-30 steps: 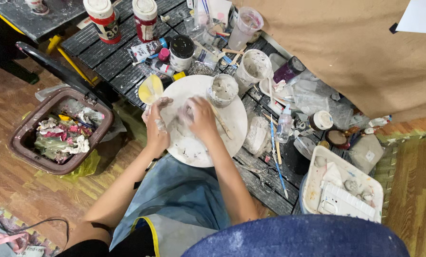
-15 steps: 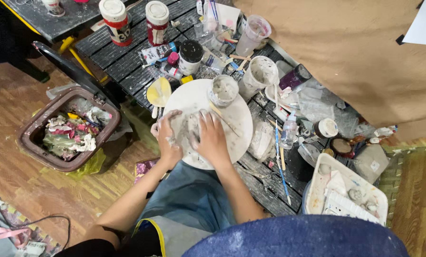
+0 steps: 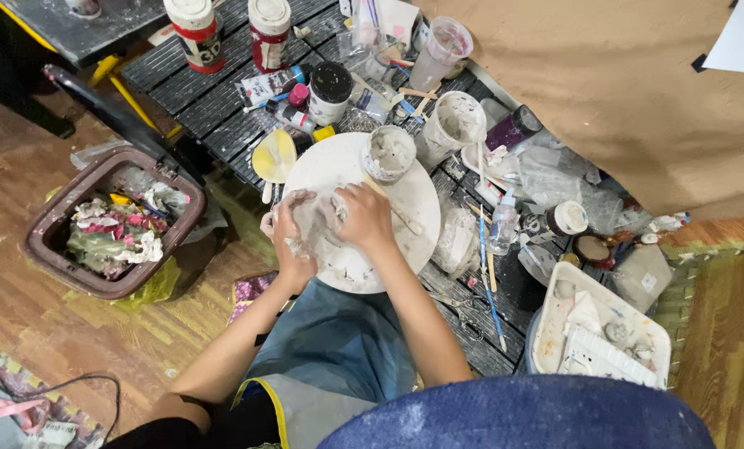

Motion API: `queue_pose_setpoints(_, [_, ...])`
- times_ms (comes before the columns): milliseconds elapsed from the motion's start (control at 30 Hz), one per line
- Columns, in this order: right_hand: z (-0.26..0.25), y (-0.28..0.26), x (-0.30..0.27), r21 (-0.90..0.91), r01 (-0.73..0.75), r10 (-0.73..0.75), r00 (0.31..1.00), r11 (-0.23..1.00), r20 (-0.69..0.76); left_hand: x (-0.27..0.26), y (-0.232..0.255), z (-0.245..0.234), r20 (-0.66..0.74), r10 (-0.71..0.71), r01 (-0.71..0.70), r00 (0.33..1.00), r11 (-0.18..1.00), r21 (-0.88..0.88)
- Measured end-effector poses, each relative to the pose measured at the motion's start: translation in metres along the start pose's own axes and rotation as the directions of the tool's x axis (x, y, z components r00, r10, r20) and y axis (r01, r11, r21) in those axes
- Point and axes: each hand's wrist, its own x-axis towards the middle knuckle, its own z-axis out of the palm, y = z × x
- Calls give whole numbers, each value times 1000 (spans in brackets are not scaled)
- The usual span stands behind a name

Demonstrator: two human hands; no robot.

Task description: The person kneads and shapes a lump of gray clay on a white circular board using both hands and a wooden modeling tool. They repeatedly press, fold, and smooth the clay, occasionally using the tool to refine the surface.

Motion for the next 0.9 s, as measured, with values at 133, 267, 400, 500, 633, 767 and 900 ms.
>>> queue_pose_setpoints(133, [-23,-9,-24,47,192,-182,970,980,-160,2,3,1,8,-16,16,1000,1000,-1])
queue_pose_setpoints(267, [-36,8,-44,435,156,-79,978,887,-191,7,11,-3,41,-56,51,998,992,115])
queue_pose_setpoints(400, [-40,40,-63,671,88,202,918,736,-342,19,23,-12,212,174,-208,962,966,152])
queue_pose_setpoints(500, [-43,56,-74,627,-73,350,876,776,-332,14,38,2,383,147,-252,912,937,242])
queue_pose_setpoints(633, [-47,51,-88,28,-325,321,909,945,-265,12,34,44,538,208,-454,817,807,377])
queue_pose_setpoints(767, [-59,42,-90,-34,-260,245,941,965,-234,28,13,86,601,81,-464,795,719,517])
queue_pose_setpoints(900, [-66,44,-98,200,-364,400,896,910,-191,32,0,93,514,114,-401,850,772,493])
